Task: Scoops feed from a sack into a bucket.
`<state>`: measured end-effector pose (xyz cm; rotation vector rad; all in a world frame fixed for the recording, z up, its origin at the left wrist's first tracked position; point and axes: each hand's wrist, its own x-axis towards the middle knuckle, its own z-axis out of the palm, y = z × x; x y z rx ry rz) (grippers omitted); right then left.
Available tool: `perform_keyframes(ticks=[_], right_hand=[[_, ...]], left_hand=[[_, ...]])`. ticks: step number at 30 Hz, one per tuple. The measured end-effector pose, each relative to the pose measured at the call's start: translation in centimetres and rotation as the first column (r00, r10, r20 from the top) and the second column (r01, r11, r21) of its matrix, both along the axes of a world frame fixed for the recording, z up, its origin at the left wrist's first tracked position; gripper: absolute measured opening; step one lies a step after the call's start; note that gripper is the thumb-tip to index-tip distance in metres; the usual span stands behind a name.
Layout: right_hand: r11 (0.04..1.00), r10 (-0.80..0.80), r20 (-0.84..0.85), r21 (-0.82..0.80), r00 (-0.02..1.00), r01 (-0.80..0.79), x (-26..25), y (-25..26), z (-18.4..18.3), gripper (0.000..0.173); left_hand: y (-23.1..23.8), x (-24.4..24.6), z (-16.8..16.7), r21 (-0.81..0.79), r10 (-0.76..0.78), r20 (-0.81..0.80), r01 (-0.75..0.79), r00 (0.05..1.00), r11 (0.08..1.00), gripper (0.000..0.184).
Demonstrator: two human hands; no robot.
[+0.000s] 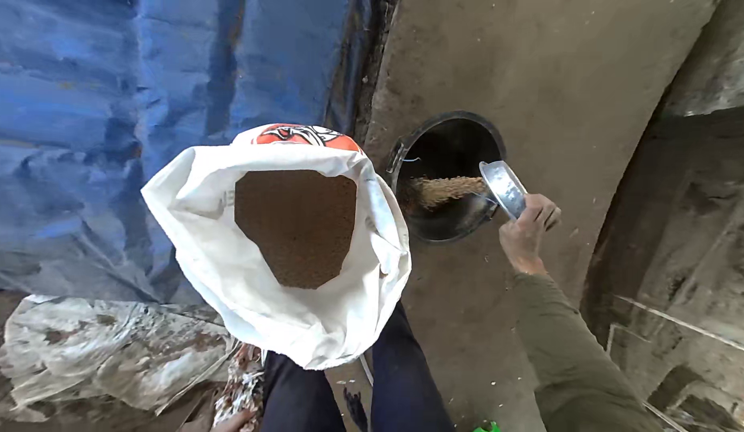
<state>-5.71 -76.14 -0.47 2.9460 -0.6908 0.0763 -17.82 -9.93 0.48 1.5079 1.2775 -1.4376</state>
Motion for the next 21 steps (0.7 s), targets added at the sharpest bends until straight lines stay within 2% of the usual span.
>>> perform_keyframes(ticks=[2,5,8,10,12,13,15,18,19,20,21], right_hand=[[0.996,0.086,0.124,0.023,0.989,-0.090,0.0,0.8,1.7,0.038],[0.956,0.039,0.255,0.271,0.966,-0.110,2.6,5.7,7.8,0.039],[0.785,-0.018,0.262,0.601,0.965,-0.149,5.4,12.4,12.3,0.045],[0.612,0.056,0.222,0.763,0.973,-0.209,6.9,16.1,12.6,0.044],[0.463,0.196,0.126,0.862,0.972,-0.205,8.6,18.9,11.1,0.048],[0.445,0.271,0.044,0.880,0.961,-0.166,9.7,19.8,10.3,0.058],[0.529,0.331,-0.114,0.844,0.937,-0.085,12.3,20.4,8.2,0.089],[0.721,0.222,-0.294,0.691,0.930,0.047,14.6,18.5,2.6,0.113],[0.730,0.164,-0.384,0.667,0.909,0.150,14.6,17.7,0.6,0.119],[0.695,0.118,-0.475,0.667,0.872,0.269,14.3,16.9,-1.5,0.124],[0.608,0.091,-0.557,0.688,0.826,0.397,13.4,16.2,-3.2,0.124]], left_hand=[[0.1,-0.4,-0.3,0.008,0.036,0.016,-0.036,0.999,0.999,0.029],[0.4,-0.6,-0.5,0.023,0.104,0.027,-0.105,0.994,0.994,0.027],[0.4,-0.4,-0.3,0.038,0.102,0.023,-0.103,0.995,0.994,0.029],[0.1,0.0,0.0,0.039,0.114,0.034,-0.115,0.993,0.993,0.031],[0.5,-0.4,-0.1,0.027,0.141,0.032,-0.142,0.990,0.990,0.031],[0.7,-0.5,-0.1,0.022,0.148,0.028,-0.149,0.989,0.989,0.030],[0.9,-0.6,0.0,0.016,0.156,0.033,-0.157,0.987,0.987,0.028],[1.0,-1.0,0.4,0.009,0.192,0.052,-0.192,0.980,0.981,0.026],[1.1,-1.1,0.3,0.009,0.211,0.056,-0.212,0.976,0.977,0.026],[1.2,-1.1,0.3,0.007,0.226,0.058,-0.227,0.972,0.974,0.025],[1.4,-1.2,0.3,0.004,0.233,0.059,-0.234,0.971,0.972,0.025]])
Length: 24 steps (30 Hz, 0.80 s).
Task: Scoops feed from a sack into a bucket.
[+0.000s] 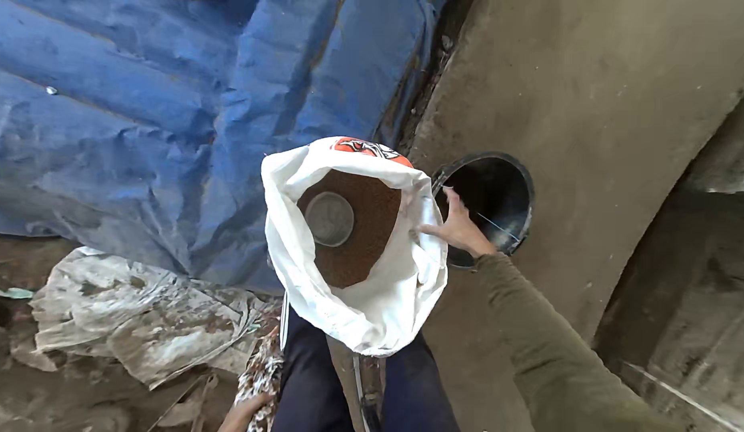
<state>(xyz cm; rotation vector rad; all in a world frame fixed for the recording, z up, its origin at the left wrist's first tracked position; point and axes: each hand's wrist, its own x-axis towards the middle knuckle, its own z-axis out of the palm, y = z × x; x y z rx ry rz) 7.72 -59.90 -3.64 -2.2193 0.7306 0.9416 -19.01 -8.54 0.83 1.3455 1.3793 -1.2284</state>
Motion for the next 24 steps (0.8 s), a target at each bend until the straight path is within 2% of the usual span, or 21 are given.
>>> perform_keyframes(ticks=[1,2,4,5,6,8,11,15,18,24], right_hand=[[0.984,-0.112,-0.101,0.127,0.989,0.124,-1.2,-0.5,-1.3,0.117],[0.922,-0.237,-0.199,0.261,0.951,0.285,-2.5,-0.8,-2.1,0.104],[0.723,-0.454,-0.334,0.405,0.826,0.560,-4.8,-0.8,-2.5,0.076],[0.650,-0.542,-0.320,0.426,0.777,0.629,-5.6,-0.4,-2.2,0.065],[0.620,-0.627,-0.242,0.421,0.740,0.662,-5.7,0.3,-1.5,0.054],[0.651,-0.689,-0.029,0.413,0.724,0.637,-5.3,1.2,0.6,0.048],[0.776,-0.615,0.243,0.353,0.750,0.522,-4.3,1.8,4.3,0.044],[0.955,-0.280,0.450,0.041,0.848,0.294,-3.4,2.0,8.4,0.038],[0.974,-0.073,0.530,-0.143,0.845,0.173,-3.4,2.6,9.5,0.036],[0.971,0.048,0.610,-0.213,0.791,0.105,-4.1,3.1,9.8,0.037]], left_hand=[[0.2,0.0,0.0,-0.002,0.004,-0.002,-0.004,1.000,1.000,0.026],[0.3,-0.1,-0.1,-0.004,0.010,-0.005,-0.010,1.000,1.000,0.026],[0.5,-0.2,-0.2,-0.005,0.028,-0.003,-0.028,1.000,1.000,0.025],[0.6,-0.2,-0.3,-0.004,0.028,-0.006,-0.028,1.000,1.000,0.025],[0.6,-0.1,-0.3,-0.006,0.020,-0.014,-0.020,1.000,1.000,0.026],[0.9,-0.1,-0.6,-0.012,-0.002,-0.030,0.001,1.000,1.000,0.030],[1.0,-0.1,-0.7,-0.009,-0.033,-0.035,0.033,0.999,0.999,0.029],[0.6,0.4,-0.6,-0.011,-0.012,-0.022,0.011,1.000,1.000,0.025],[0.7,0.3,-0.7,-0.012,0.003,-0.024,-0.003,1.000,1.000,0.025],[0.4,0.7,-0.3,-0.004,-0.021,-0.025,0.021,0.999,1.000,0.025]])
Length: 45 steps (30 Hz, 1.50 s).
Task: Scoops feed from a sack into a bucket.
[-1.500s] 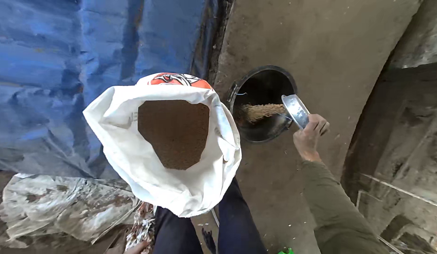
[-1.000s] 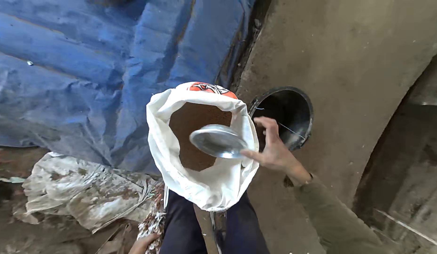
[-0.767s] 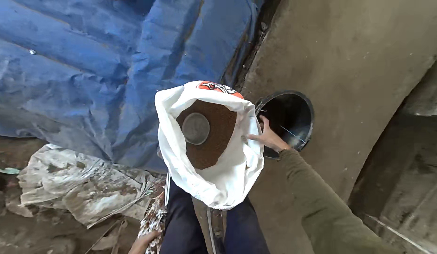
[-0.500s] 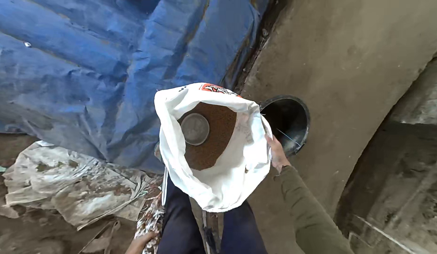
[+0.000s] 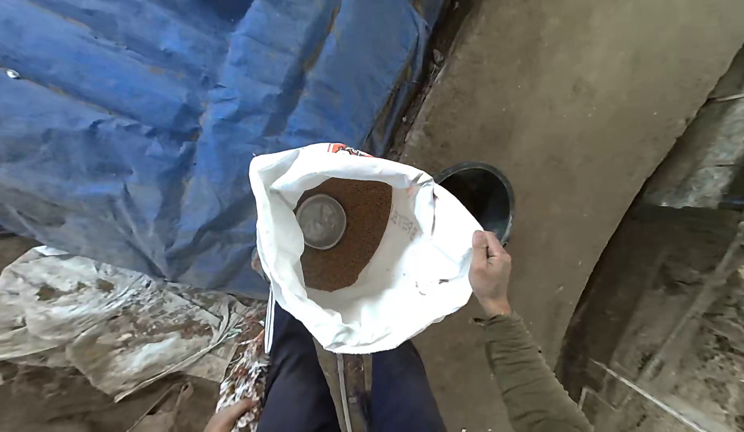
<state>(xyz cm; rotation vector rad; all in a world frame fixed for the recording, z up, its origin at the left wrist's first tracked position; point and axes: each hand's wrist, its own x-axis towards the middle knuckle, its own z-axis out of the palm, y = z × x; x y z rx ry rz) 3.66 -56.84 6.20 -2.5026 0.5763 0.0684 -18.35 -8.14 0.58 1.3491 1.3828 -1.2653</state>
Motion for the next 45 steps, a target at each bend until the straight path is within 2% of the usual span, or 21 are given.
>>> perform_keyframes(ticks=[2,5,7,12,15,17,19,21,23,25,27,28,30,32,34,35,37,38,40,42,45], right_hand=[[1.000,0.021,-0.039,-0.019,0.999,-0.022,-0.6,0.3,-0.5,0.037],[0.996,-0.093,-0.101,0.001,0.991,0.094,-1.5,0.1,-1.1,0.033],[0.994,-0.098,-0.159,0.038,0.982,0.105,-3.1,1.2,-1.4,0.033],[0.970,0.240,-0.032,0.046,0.970,-0.239,-7.8,7.2,-3.7,0.028],[0.914,0.384,-0.137,0.197,0.913,-0.354,-8.3,13.0,-6.9,0.030],[0.862,0.489,-0.239,0.278,0.839,-0.424,-7.8,16.7,-10.6,0.030],[0.810,0.583,-0.414,0.365,0.699,-0.460,-6.4,19.2,-15.6,0.034],[0.784,0.621,-0.596,0.474,0.509,-0.401,-5.4,20.4,-19.9,0.043],[0.743,0.669,-0.629,0.581,0.396,-0.332,-3.4,20.5,-23.0,0.051],[0.704,0.699,-0.572,0.656,0.430,-0.272,-2.8,20.0,-22.9,0.050],[0.749,0.629,-0.496,0.594,0.598,-0.294,-3.4,18.2,-20.7,0.045],[0.811,0.531,-0.438,0.510,0.725,-0.286,-4.2,16.9,-19.4,0.043],[0.925,0.226,-0.305,0.366,0.925,-0.105,-7.5,14.3,-17.2,0.051],[0.918,-0.003,-0.373,0.367,0.928,0.151,-9.8,12.7,-16.0,0.079],[0.866,-0.044,-0.513,0.408,0.857,0.289,-11.6,13.2,-15.4,0.099],[0.847,-0.028,-0.558,0.427,0.830,0.316,-11.9,14.4,-15.4,0.101],[0.841,0.013,-0.581,0.447,0.814,0.305,-11.3,18.2,-15.4,0.086],[0.846,0.047,-0.558,0.463,0.828,0.263,-10.8,20.3,-15.4,0.077],[0.841,0.193,-0.507,0.527,0.840,0.125,-9.0,24.1,-16.8,0.072],[0.829,0.416,-0.584,0.559,0.697,-0.027,-7.1,26.5,-20.0,0.070],[0.746,0.662,-0.690,0.646,0.293,-0.162,-3.6,26.6,-23.9,0.064]], left_hand=[[0.0,0.2,0.3,-0.009,-0.012,0.005,0.012,1.000,1.000,0.025],[0.1,0.3,0.1,-0.021,-0.008,-0.011,0.008,1.000,1.000,0.031],[0.4,-0.1,-0.1,-0.012,0.006,-0.016,-0.006,1.000,1.000,0.029],[0.7,-0.5,-1.0,-0.004,0.051,-0.024,-0.051,0.998,0.999,0.028],[0.8,-0.7,-1.4,-0.015,0.053,-0.022,-0.053,0.998,0.998,0.025],[1.0,-1.0,-1.5,-0.025,0.057,-0.011,-0.057,0.998,0.998,0.021],[0.9,-0.4,-1.6,-0.027,0.041,-0.012,-0.041,0.999,0.999,0.021],[0.9,-0.5,-1.1,-0.025,-0.009,-0.050,0.008,0.999,1.000,0.025],[1.0,0.3,-1.5,-0.019,-0.046,-0.064,0.045,0.997,0.999,0.029],[1.3,-0.2,-1.0,-0.012,-0.072,-0.084,0.071,0.994,0.997,0.030],[1.4,-0.4,-1.4,-0.009,-0.058,-0.078,0.057,0.995,0.998,0.029],[1.5,-0.4,-1.5,-0.013,-0.039,-0.066,0.038,0.997,0.999,0.028],[1.3,-0.3,-1.1,-0.002,0.012,-0.063,-0.012,0.998,1.000,0.025],[1.3,-0.4,-1.3,0.006,0.073,-0.059,-0.073,0.996,0.997,0.022],[1.4,-0.6,-1.3,-0.010,0.104,-0.063,-0.105,0.993,0.994,0.022],[1.3,-0.4,-1.5,-0.013,0.097,-0.063,-0.098,0.993,0.995,0.021],[1.4,-0.2,-1.4,-0.013,0.094,-0.083,-0.096,0.992,0.995,0.022],[1.3,-0.2,-1.3,-0.014,0.092,-0.091,-0.094,0.992,0.995,0.023],[1.3,0.1,-1.3,-0.012,0.095,-0.096,-0.096,0.991,0.995,0.023],[1.3,0.0,-1.4,-0.015,0.104,-0.104,-0.106,0.989,0.994,0.025],[1.2,-0.1,-1.3,-0.015,0.091,-0.097,-0.093,0.991,0.996,0.026]])
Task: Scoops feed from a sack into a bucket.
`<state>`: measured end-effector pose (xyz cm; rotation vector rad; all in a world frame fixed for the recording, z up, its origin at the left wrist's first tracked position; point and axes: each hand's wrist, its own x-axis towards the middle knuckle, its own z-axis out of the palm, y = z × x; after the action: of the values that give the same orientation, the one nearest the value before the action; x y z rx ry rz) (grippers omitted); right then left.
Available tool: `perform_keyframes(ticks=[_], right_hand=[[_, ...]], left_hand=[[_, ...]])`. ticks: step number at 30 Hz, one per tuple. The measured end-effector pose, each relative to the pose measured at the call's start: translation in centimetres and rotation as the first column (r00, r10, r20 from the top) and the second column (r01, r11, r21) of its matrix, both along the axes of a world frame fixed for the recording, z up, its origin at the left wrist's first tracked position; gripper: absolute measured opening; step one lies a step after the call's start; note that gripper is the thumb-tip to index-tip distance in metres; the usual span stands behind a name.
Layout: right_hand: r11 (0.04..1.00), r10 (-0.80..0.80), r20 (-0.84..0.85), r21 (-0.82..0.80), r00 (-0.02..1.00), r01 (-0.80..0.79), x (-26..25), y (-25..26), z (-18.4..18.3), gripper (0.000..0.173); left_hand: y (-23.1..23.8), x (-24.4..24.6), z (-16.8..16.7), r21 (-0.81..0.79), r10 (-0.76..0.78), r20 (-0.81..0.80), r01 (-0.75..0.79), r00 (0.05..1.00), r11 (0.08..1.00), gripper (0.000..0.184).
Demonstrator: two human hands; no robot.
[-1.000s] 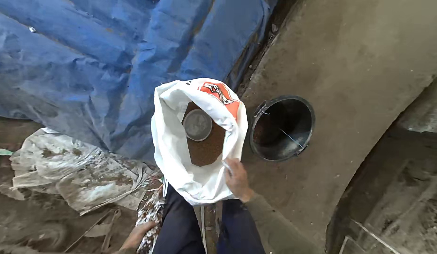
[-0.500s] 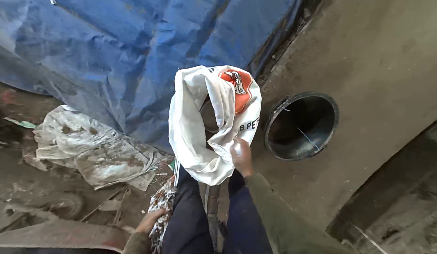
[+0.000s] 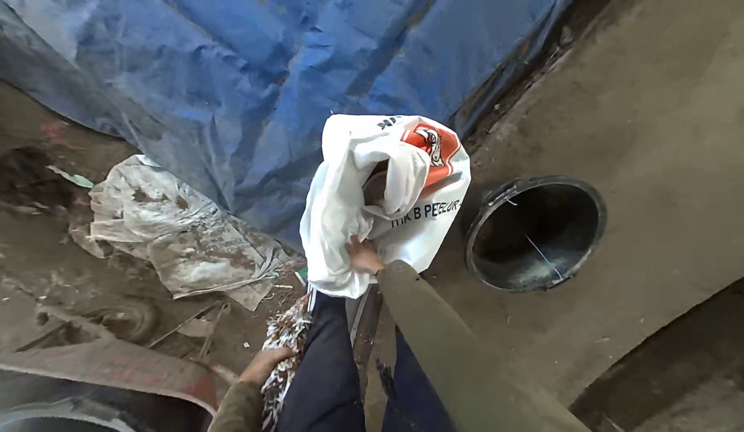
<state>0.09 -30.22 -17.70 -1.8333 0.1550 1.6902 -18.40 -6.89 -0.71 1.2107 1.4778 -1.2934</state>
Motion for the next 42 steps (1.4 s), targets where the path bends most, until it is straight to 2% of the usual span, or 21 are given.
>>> perform_keyframes(ticks=[2,4,6,7,9,10,12,13,15,18,21,23,24,26,27,29,31,34,36,39,42], right_hand=[[0.980,0.198,-0.088,0.052,0.976,-0.194,4.3,-1.0,2.0,0.056],[0.975,0.212,0.005,-0.066,0.977,-0.211,8.7,-3.4,6.5,0.044],[0.983,0.028,0.411,-0.178,0.911,0.050,11.7,-5.6,11.1,0.035],[0.976,-0.039,0.632,-0.140,0.774,0.164,13.1,-5.9,12.3,0.034],[0.981,-0.097,0.872,0.003,0.480,0.193,16.9,-4.8,11.8,0.064],[0.989,-0.091,0.888,0.028,0.451,0.144,19.0,-3.6,10.7,0.085],[0.997,0.040,0.818,-0.068,0.574,0.028,21.3,-0.9,8.2,0.099],[0.992,0.123,0.777,-0.118,0.617,-0.050,20.6,-0.2,6.9,0.083],[0.966,0.240,0.771,-0.132,0.591,-0.220,14.6,-1.0,4.4,0.048],[0.886,0.436,0.581,-0.142,0.687,-0.442,1.7,-7.5,-1.3,0.045],[0.916,0.397,0.233,-0.161,0.888,-0.367,-2.2,-12.4,-2.7,0.045],[0.974,0.179,0.303,-0.192,0.936,-0.124,-1.6,-11.5,0.5,0.045],[0.988,0.095,0.467,-0.155,0.879,-0.025,-2.3,-10.9,2.8,0.046],[0.993,-0.080,0.841,0.113,0.535,-0.029,-4.6,-8.6,6.4,0.056],[0.960,-0.176,0.912,0.242,0.369,-0.140,-6.1,-6.9,8.1,0.051],[0.821,-0.202,0.943,0.311,0.266,-0.479,-8.8,-3.4,11.2,0.024],[0.649,0.008,0.958,0.214,0.288,-0.730,-9.2,-1.8,11.7,0.047],[0.867,0.221,0.769,0.127,0.600,-0.482,-2.9,-1.5,7.2,0.032],[0.939,0.321,0.624,-0.112,0.713,-0.325,2.7,-6.1,2.9,0.037],[0.884,0.464,0.574,-0.354,0.675,-0.306,6.8,-13.6,-4.5,0.040],[0.823,0.552,0.479,-0.445,0.683,-0.353,7.3,-14.0,-7.4,0.047]], left_hand=[[0.4,0.1,0.2,-0.009,-0.013,-0.008,0.013,1.000,1.000,0.025],[0.5,0.2,0.0,-0.020,-0.023,-0.009,0.023,1.000,1.000,0.024],[0.7,-0.1,-0.3,-0.026,-0.012,0.001,0.012,1.000,1.000,0.023],[0.7,-0.3,-0.3,-0.028,0.002,0.004,-0.002,1.000,1.000,0.023],[0.6,-0.6,-0.2,-0.028,0.022,0.009,-0.022,1.000,0.999,0.021],[0.5,-0.6,-0.2,-0.025,0.020,0.011,-0.020,1.000,0.999,0.020],[0.3,-0.8,-0.2,-0.017,0.023,0.002,-0.023,1.000,1.000,0.020],[0.3,-0.9,-0.1,-0.016,0.020,-0.006,-0.020,1.000,1.000,0.020],[0.4,-1.1,-0.2,-0.018,0.004,-0.004,-0.004,1.000,1.000,0.023],[0.7,-1.8,-0.3,-0.034,0.004,0.018,-0.003,1.000,0.999,0.026],[0.9,-1.2,-0.5,-0.040,0.002,0.020,-0.001,1.000,0.999,0.026],[1.1,-1.2,-0.3,-0.041,-0.021,0.000,0.021,1.000,0.999,0.026],[1.0,-1.3,0.0,-0.046,-0.024,-0.011,0.024,1.000,0.999,0.026],[1.0,-1.4,-0.6,-0.042,-0.001,0.004,0.002,1.000,0.999,0.026],[0.9,-1.5,-0.7,-0.035,0.009,0.010,-0.009,1.000,0.999,0.025],[0.8,-1.1,-0.2,-0.027,0.008,0.006,-0.008,1.000,1.000,0.025],[0.5,-0.4,0.2,-0.020,-0.007,0.012,0.007,1.000,1.000,0.026],[0.3,0.5,0.5,-0.012,-0.055,0.003,0.055,0.998,0.998,0.026],[0.2,0.8,0.7,-0.012,-0.084,-0.009,0.084,0.996,0.996,0.031],[0.5,1.6,0.1,-0.020,-0.125,-0.008,0.125,0.992,0.992,0.039],[0.9,1.6,0.2,-0.031,-0.190,0.006,0.190,0.982,0.981,0.035]])
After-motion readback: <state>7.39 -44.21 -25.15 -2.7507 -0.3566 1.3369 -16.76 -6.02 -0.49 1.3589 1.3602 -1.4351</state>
